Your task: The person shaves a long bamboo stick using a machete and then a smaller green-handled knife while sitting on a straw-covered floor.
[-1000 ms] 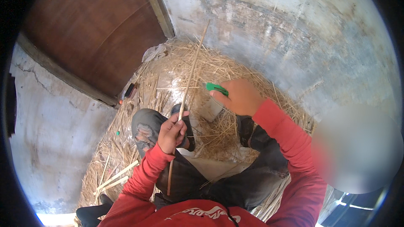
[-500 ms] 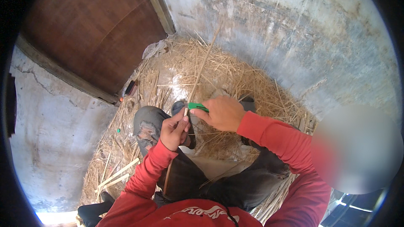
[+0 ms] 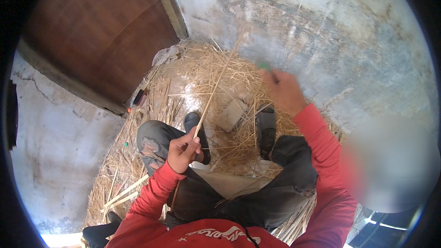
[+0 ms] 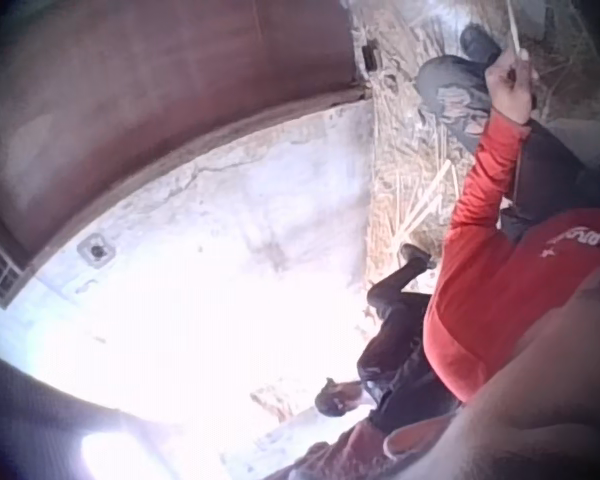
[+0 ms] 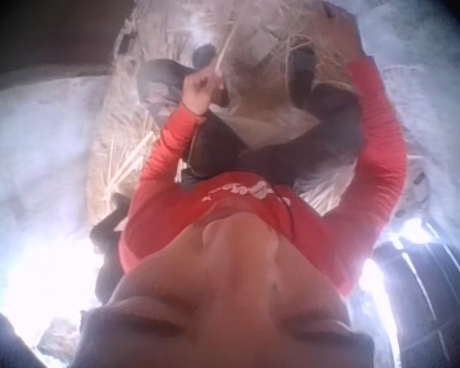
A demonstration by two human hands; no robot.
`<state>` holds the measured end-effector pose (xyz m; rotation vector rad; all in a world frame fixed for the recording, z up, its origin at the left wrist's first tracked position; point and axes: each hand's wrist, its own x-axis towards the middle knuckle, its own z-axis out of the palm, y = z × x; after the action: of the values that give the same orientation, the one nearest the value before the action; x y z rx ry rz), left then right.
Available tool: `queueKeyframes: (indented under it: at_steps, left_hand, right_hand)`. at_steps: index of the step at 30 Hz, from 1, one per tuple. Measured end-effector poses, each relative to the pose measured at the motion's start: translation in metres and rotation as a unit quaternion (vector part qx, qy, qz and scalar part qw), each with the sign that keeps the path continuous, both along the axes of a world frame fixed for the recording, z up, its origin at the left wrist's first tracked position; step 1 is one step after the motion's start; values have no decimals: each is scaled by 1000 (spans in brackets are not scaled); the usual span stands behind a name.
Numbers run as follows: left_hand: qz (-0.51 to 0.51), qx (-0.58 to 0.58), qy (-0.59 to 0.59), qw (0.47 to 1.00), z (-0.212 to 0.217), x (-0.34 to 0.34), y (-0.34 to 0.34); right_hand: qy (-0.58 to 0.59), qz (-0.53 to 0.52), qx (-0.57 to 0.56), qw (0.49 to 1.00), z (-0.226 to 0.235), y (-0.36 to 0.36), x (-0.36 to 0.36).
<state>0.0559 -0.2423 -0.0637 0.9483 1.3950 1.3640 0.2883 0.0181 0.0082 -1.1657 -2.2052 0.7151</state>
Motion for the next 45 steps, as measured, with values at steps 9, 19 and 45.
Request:
queueKeyframes:
  at_steps: [9, 19, 45]
  left_hand:
    - [21, 29, 40, 999, 6, 19, 20]
    - [24, -31, 88, 995, 1, 9, 3]
    - [-34, -59, -176, 982, 17, 12, 9]
  right_hand:
    - [-185, 256, -61, 947, 4, -93, -58]
    - [-169, 182, 33, 968, -26, -62, -68]
    - [-148, 231, 22, 961, -19, -77, -56]
